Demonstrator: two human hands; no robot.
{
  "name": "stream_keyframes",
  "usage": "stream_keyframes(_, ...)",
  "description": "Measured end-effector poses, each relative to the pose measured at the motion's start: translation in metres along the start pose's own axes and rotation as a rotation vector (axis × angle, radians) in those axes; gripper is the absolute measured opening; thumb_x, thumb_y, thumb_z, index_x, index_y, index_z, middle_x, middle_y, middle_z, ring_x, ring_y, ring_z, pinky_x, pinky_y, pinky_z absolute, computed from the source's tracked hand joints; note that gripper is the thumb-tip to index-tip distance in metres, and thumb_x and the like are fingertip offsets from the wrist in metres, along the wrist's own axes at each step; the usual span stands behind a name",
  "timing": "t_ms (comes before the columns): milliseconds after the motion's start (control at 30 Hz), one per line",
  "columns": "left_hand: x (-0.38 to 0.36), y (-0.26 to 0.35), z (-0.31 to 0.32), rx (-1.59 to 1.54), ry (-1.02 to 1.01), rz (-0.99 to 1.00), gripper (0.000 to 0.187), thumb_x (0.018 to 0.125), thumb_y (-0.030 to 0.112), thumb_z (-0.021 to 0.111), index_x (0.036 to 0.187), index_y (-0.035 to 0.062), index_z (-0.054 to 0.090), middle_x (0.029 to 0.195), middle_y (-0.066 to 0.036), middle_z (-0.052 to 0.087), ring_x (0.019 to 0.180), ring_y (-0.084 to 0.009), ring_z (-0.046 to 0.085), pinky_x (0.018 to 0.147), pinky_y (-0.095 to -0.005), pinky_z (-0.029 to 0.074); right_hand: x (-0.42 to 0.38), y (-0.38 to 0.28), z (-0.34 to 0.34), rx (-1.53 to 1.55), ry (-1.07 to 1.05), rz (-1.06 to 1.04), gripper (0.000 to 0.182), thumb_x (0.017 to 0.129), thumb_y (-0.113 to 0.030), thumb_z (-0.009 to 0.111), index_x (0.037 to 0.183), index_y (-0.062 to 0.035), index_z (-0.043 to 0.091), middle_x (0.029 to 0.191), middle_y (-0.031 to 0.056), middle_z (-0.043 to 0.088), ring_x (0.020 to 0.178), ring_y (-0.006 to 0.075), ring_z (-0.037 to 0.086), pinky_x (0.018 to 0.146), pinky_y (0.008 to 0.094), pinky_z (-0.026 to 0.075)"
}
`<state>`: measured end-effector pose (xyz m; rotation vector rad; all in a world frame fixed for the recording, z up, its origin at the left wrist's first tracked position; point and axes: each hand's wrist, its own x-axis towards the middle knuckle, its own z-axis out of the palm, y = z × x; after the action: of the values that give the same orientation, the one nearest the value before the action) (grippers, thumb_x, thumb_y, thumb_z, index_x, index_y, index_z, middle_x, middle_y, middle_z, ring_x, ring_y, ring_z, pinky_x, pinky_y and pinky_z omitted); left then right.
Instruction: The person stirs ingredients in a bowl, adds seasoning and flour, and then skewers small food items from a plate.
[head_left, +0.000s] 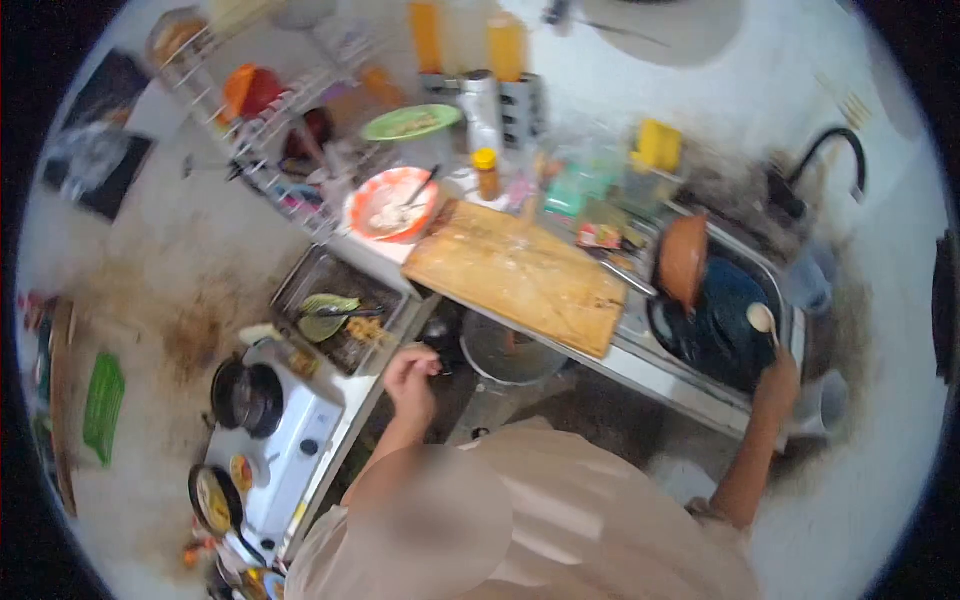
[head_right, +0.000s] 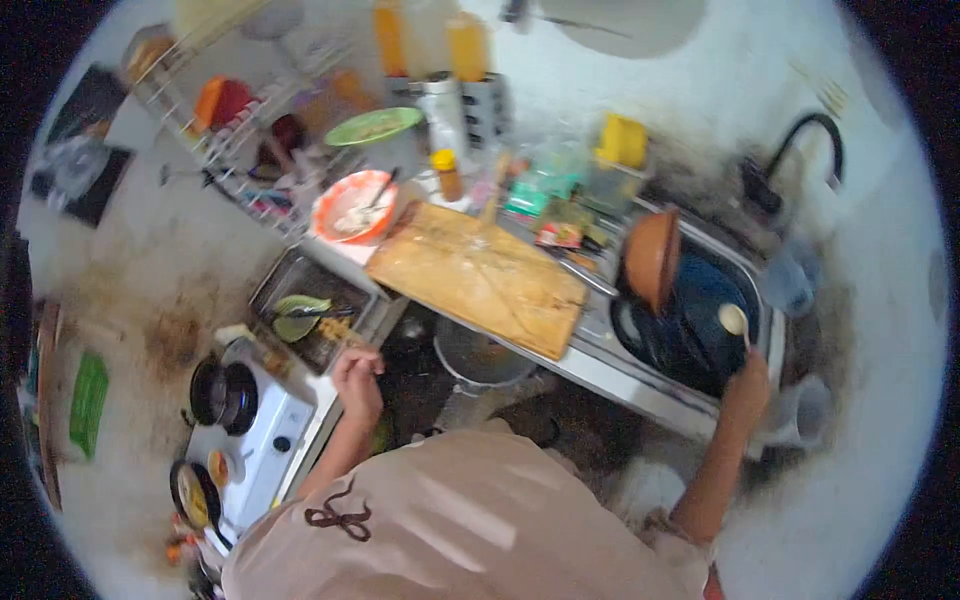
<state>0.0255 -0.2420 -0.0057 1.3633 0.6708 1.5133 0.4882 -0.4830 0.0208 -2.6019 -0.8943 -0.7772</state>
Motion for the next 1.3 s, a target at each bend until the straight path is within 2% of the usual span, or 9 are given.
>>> stream_keyframes(200,-0.002,0.011,-0.012,-0.075,0.017,-0.020,0.008,0.077,0.001,0.048,0.076,-0.0014,0.056,0.074,-0.006,0.052,0.062,-0.0108,0.047,0.056,-0.0212,0.036,0.016,-0.042,-0.030,0.148,0.263,0.034,0.022,0.083,-0.006,0.041,0.098,-0.0029,0.056,0.089,0.0147,0.060,0.080,0.0291,0.057,0.072,0.0340,0.045)
stream_keyframes(367,-0.005,0.021,-0.033,-0.033,0.102,0.004,0.012,0.081,0.005,0.044,0.073,0.0006,0.051,0.069,-0.007,0.050,0.059,-0.0127,0.046,0.055,-0.0241,0.036,0.024,-0.041,0.052,0.622,0.078,-0.090,0.019,0.084,-0.013,0.043,0.087,-0.0009,0.057,0.074,0.0105,0.057,0.065,0.0233,0.055,0.057,0.0318,0.044)
stream_keyframes(433,-0.008,0.024,-0.042,0.032,0.170,-0.034,0.015,0.084,0.008,0.043,0.072,0.0016,0.049,0.067,-0.006,0.049,0.059,-0.0118,0.045,0.053,-0.0233,0.036,0.017,-0.078,0.047,1.073,-0.227,0.161,0.018,0.083,-0.015,0.046,0.087,-0.0017,0.057,0.068,0.0073,0.055,0.052,0.0168,0.049,0.045,0.0285,0.040)
stream_keyframes(467,-0.009,0.025,-0.046,0.063,0.205,-0.054,0.016,0.085,0.010,0.042,0.072,0.0021,0.048,0.067,-0.005,0.048,0.058,-0.0114,0.044,0.053,-0.0229,0.035,0.012,-0.122,0.020,1.436,-0.540,0.517,0.018,0.081,-0.016,0.048,0.088,-0.0025,0.057,0.066,0.0053,0.053,0.045,0.0125,0.044,0.039,0.0261,0.036)
stream_keyframes(533,-0.011,0.032,-0.048,0.117,0.226,-0.039,0.018,0.087,0.013,0.042,0.071,0.0037,0.045,0.063,-0.003,0.044,0.055,-0.0102,0.041,0.051,-0.0221,0.034,-0.006,-0.143,0.080,1.671,-0.713,0.471,0.017,0.079,-0.013,0.048,0.091,-0.0035,0.056,0.062,0.0018,0.051,0.040,0.0069,0.036,0.034,0.0206,0.027)
stream_keyframes(600,-0.015,0.037,-0.049,0.125,0.254,-0.029,0.020,0.088,0.013,0.040,0.070,0.0044,0.043,0.062,-0.002,0.042,0.054,-0.0098,0.038,0.050,-0.0221,0.033,-0.020,-0.188,0.086,1.527,-0.793,0.331,0.018,0.079,-0.009,0.045,0.093,-0.0038,0.056,0.062,0.0009,0.051,0.042,0.0063,0.038,0.035,0.0192,0.028)
stream_keyframes(667,-0.019,0.038,-0.051,0.180,0.285,-0.027,0.025,0.088,0.014,0.039,0.065,0.0052,0.041,0.059,-0.002,0.040,0.053,-0.0096,0.036,0.049,-0.0229,0.031,-0.022,-0.235,0.063,1.602,-0.959,0.625,0.018,0.082,-0.009,0.045,0.097,-0.0058,0.054,0.070,0.0025,0.055,0.045,0.0061,0.037,0.037,0.0182,0.029)
stream_keyframes(900,-0.039,0.053,-0.046,0.396,0.322,-0.091,0.038,0.088,0.015,0.042,0.052,0.0027,0.038,0.055,-0.001,0.041,0.052,-0.0087,0.035,0.048,-0.0237,0.028,-0.026,-0.291,0.085,1.667,-1.054,0.539,0.024,0.088,-0.008,0.035,0.106,-0.0073,0.050,0.090,0.0036,0.056,0.048,0.0052,0.037,0.038,0.0178,0.031)
stream_keyframes(1300,-0.058,0.050,-0.047,0.542,0.373,-0.077,0.015,0.082,0.011,0.053,0.073,-0.0002,0.058,0.073,-0.006,0.056,0.066,-0.0100,0.050,0.062,-0.0219,0.040,-0.021,-0.286,0.096,1.617,-1.117,0.378,0.029,0.089,-0.010,0.033,0.116,-0.0070,0.046,0.094,0.0072,0.056,0.047,0.0038,0.036,0.036,0.0165,0.030)
